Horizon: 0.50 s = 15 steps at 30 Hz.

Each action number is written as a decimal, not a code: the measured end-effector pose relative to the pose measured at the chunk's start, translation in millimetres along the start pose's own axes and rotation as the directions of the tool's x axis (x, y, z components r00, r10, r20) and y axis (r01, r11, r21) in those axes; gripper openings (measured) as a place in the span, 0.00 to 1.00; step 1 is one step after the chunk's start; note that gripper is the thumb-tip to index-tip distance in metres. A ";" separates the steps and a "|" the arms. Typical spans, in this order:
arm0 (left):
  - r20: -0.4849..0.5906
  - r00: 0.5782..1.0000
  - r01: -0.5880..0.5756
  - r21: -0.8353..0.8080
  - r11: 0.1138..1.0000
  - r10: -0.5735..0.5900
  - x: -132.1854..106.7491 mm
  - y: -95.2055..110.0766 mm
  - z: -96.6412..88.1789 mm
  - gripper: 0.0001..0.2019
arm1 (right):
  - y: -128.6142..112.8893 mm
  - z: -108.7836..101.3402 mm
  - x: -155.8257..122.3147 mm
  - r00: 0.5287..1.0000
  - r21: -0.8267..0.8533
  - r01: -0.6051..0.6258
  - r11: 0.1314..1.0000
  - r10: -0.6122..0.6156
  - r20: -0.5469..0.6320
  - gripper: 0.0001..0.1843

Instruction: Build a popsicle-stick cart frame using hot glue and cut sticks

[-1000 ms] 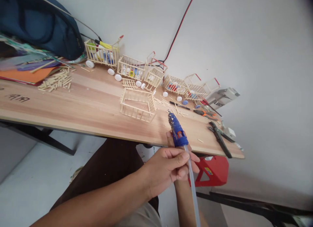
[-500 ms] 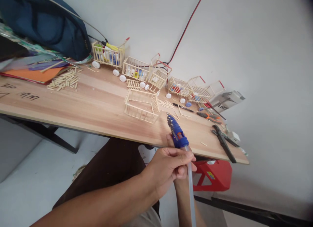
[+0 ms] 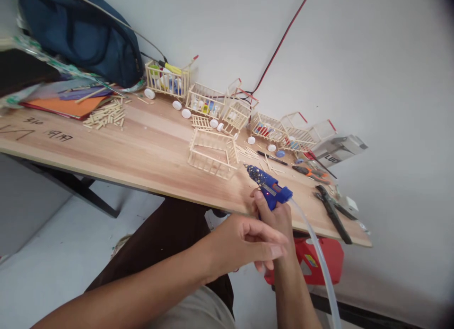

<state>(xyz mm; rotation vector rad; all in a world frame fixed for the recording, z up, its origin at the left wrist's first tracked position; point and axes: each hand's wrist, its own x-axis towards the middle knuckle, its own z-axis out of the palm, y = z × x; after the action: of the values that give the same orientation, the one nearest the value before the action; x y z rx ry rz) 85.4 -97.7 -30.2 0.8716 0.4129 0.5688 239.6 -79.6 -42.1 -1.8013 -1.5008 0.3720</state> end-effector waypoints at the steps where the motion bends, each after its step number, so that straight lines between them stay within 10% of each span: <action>1: -0.011 1.000 0.003 0.035 0.999 -0.002 -2.5 0.9 -4.4 0.19 | -0.7 -0.3 4.4 1.000 0.012 -0.018 1.000 0.017 0.025 0.25; 15: -0.079 0.996 0.064 0.159 0.985 -0.052 -12.1 -2.7 -50.4 0.17 | -11.0 -5.4 6.6 0.984 0.163 -0.153 0.975 0.135 0.119 0.23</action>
<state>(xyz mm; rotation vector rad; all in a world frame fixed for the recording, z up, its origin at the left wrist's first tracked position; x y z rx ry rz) 48.9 -76.6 -60.3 0.9925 0.5563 0.5203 237.1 -75.1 -29.2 -1.7802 -1.3675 0.6596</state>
